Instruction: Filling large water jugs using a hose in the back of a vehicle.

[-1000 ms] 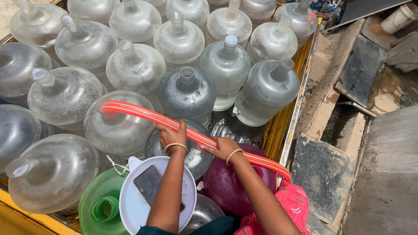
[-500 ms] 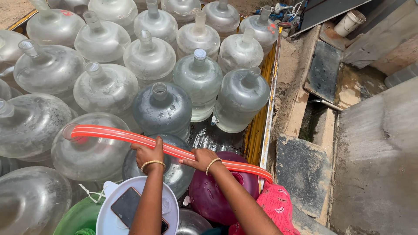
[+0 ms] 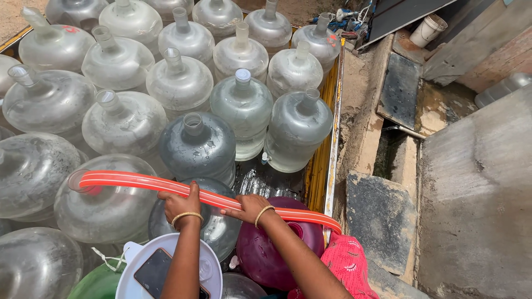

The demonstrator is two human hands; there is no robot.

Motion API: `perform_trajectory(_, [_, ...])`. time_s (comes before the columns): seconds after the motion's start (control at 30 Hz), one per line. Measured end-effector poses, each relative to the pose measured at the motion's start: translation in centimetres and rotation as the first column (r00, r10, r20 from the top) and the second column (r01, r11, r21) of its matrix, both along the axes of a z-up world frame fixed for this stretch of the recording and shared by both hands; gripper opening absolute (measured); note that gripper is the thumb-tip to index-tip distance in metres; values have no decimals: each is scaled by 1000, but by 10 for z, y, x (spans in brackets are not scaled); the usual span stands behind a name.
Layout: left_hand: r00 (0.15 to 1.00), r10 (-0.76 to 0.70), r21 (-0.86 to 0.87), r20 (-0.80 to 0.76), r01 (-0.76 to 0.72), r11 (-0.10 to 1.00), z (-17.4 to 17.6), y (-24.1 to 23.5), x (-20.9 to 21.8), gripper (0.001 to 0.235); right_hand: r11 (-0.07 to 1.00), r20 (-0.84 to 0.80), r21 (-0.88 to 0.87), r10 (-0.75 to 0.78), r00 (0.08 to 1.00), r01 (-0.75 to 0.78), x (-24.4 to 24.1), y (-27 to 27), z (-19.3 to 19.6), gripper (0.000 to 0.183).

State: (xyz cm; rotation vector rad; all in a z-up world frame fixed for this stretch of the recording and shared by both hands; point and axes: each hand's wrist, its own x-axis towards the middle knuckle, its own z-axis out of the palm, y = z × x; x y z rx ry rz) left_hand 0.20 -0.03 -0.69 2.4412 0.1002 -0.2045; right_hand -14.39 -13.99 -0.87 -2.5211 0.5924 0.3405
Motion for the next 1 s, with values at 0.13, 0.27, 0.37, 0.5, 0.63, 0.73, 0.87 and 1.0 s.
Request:
perform_trajectory(0.13, [1000,2,-6,-5,-2,1000,1,1,0,79,1000,-1,-9,13,1000,-13,-1,0,-2,87])
perform_trajectory(0.27, [1000,4,-15,-7,-5,1000,3,1,0,79,1000,-2,-18,20,1000,-20,0,-1,-3,88])
perform_trajectory(0.37, [1000,-2,0,-8,2,1000,3,1,-1,78,1000,2,-6,7,1000,-7,0,0,-1,87])
perform_trajectory(0.5, [1000,-4,-2,-6,4,1000,0,0,-1,78,1000,-37,-4,9,999,-9,1,-1,-6,88])
perform_trajectory(0.63, [1000,0,-16,5,0,1000,-2,0,0,77,1000,-36,0,1,999,-1,1,-1,-4,89])
perform_trajectory(0.73, [1000,4,-22,15,-3,1000,-1,0,0,76,1000,-32,-1,3,999,-3,1,-1,-4,89])
perform_trajectory(0.87, [1000,-12,6,-17,12,1000,4,0,-1,75,1000,-47,-11,-2,999,1,1,-1,-5,89])
perform_trajectory(1.0, [1000,-5,-11,-1,5,1000,6,1,-1,75,1000,-24,15,8,1000,-7,0,-1,-1,87])
